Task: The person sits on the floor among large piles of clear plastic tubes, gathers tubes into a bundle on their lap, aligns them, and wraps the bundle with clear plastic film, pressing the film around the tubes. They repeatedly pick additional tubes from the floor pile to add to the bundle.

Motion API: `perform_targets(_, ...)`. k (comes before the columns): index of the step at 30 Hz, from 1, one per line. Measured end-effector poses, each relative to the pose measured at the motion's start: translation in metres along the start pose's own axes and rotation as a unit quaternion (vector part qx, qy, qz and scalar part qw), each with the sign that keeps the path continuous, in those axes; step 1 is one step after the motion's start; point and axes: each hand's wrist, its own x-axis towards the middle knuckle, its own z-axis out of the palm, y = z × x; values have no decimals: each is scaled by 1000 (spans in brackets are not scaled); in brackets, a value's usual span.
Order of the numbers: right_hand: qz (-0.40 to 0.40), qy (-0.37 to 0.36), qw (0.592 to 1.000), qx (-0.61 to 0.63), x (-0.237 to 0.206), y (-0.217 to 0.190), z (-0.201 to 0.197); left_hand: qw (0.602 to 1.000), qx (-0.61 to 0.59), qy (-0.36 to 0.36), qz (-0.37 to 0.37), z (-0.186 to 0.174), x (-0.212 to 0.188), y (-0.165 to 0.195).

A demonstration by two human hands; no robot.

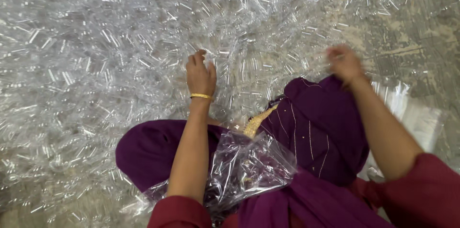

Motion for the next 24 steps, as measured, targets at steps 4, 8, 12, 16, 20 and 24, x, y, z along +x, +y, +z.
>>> perform_targets(4,176,-25,984,14,62,11,-25,985,157,-58,43,20,-4,11)
perform_targets(8,210,-42,968,132,64,-9,20,976,199,-43,79,30,-11,11)
perform_targets(12,140,-131,955,227,50,-42,58,993,90,-29,74,28,-8,7)
perform_targets(16,-30,-184,949,253,32,-69,78,996,-88,-18,28,19,-3,9)
perform_targets(20,-116,-313,938,91,-4,-78,140,991,-128,-12,25,2,-4,13)
perform_targets(24,-280,-117,951,-62,-18,-68,174,957,-262,-40,-117,-21,-24,16)
